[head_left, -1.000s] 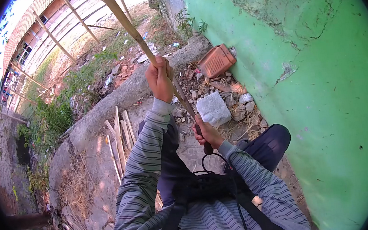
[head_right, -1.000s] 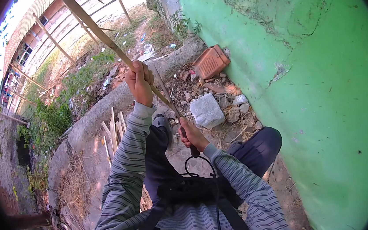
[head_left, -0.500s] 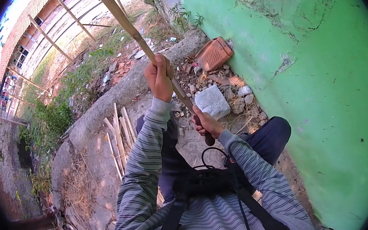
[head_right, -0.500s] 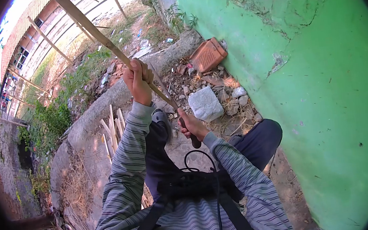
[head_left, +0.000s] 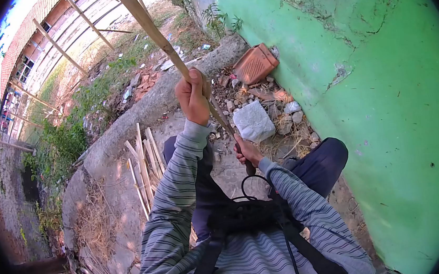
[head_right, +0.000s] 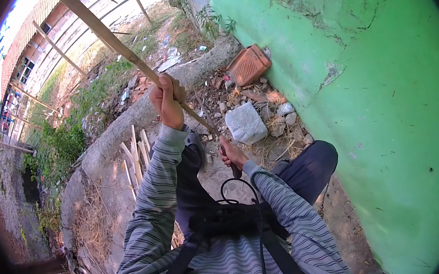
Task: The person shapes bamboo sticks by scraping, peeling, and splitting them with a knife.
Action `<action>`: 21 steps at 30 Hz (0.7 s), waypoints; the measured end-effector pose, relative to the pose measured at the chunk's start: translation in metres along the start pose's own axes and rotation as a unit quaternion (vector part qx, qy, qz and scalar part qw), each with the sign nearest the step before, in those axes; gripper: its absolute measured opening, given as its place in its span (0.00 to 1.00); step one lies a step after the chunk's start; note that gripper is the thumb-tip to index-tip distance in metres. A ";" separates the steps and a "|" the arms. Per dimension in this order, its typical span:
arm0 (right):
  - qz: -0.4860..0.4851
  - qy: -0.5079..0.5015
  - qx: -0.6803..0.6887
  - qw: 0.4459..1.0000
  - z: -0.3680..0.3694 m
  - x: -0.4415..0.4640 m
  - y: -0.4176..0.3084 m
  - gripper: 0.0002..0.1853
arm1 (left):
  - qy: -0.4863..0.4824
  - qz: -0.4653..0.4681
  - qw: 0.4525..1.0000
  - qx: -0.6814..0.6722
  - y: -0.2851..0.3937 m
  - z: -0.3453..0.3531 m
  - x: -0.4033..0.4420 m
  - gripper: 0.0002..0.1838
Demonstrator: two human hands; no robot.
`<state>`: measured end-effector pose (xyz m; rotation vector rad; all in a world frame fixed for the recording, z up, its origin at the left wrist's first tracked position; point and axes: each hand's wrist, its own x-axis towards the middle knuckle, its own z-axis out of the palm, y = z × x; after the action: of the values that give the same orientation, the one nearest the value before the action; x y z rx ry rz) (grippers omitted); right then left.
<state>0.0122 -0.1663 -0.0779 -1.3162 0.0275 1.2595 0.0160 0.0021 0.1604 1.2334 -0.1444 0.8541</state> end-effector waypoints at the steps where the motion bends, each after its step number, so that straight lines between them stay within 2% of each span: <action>1: -0.029 -0.015 -0.009 0.999 0.001 -0.005 -0.007 0.36 | 0.002 0.000 1.000 0.002 -0.002 0.001 0.002 0.23; 2: -0.026 -0.013 -0.011 1.000 0.003 -0.012 -0.010 0.36 | 0.005 -0.001 1.000 0.000 -0.003 0.002 0.002 0.23; 4: -0.111 -0.044 0.010 0.993 0.011 -0.022 -0.014 0.36 | 0.002 -0.016 1.000 -0.005 -0.006 0.001 0.003 0.23; 5: -0.108 -0.044 0.011 0.993 0.011 -0.020 -0.005 0.36 | 0.003 -0.018 1.000 -0.005 -0.008 0.002 0.003 0.23; 7: -0.072 0.006 0.025 0.997 0.002 -0.002 0.029 0.36 | 0.009 0.004 1.000 0.017 -0.010 0.006 0.005 0.22; 8: -0.022 0.018 0.004 1.000 -0.014 0.010 0.051 0.37 | 0.006 0.008 1.000 0.016 -0.008 0.006 0.006 0.22; 11: 0.010 0.061 -0.036 0.997 -0.035 0.027 0.079 0.38 | -0.003 -0.012 1.000 -0.016 -0.006 0.001 0.003 0.22; 13: 0.017 0.045 0.008 0.999 -0.030 0.022 0.077 0.36 | -0.035 0.001 0.999 -0.003 -0.005 0.001 -0.004 0.22; 15: -0.009 0.048 -0.011 0.999 -0.024 0.022 0.072 0.33 | -0.025 0.012 1.000 0.004 -0.006 0.005 -0.004 0.22; 16: -0.040 0.058 -0.026 0.997 -0.020 0.012 0.068 0.27 | -0.014 0.016 1.000 0.012 -0.006 0.006 -0.005 0.22; 17: -0.039 0.058 -0.026 0.997 -0.014 0.003 0.065 0.27 | -0.012 0.014 1.000 0.011 -0.005 0.005 -0.005 0.22; 19: -0.129 0.047 -0.067 0.988 -0.008 -0.004 0.065 0.22 | -0.010 0.005 1.000 0.002 -0.004 0.006 -0.003 0.22; 21: -0.139 0.039 -0.041 0.989 -0.007 0.001 0.069 0.18 | -0.009 0.001 1.000 0.005 -0.007 0.005 -0.001 0.22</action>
<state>-0.0300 -0.1882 -0.1283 -1.3862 -0.1502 0.9799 0.0214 -0.0031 0.1563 1.2510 -0.1556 0.8467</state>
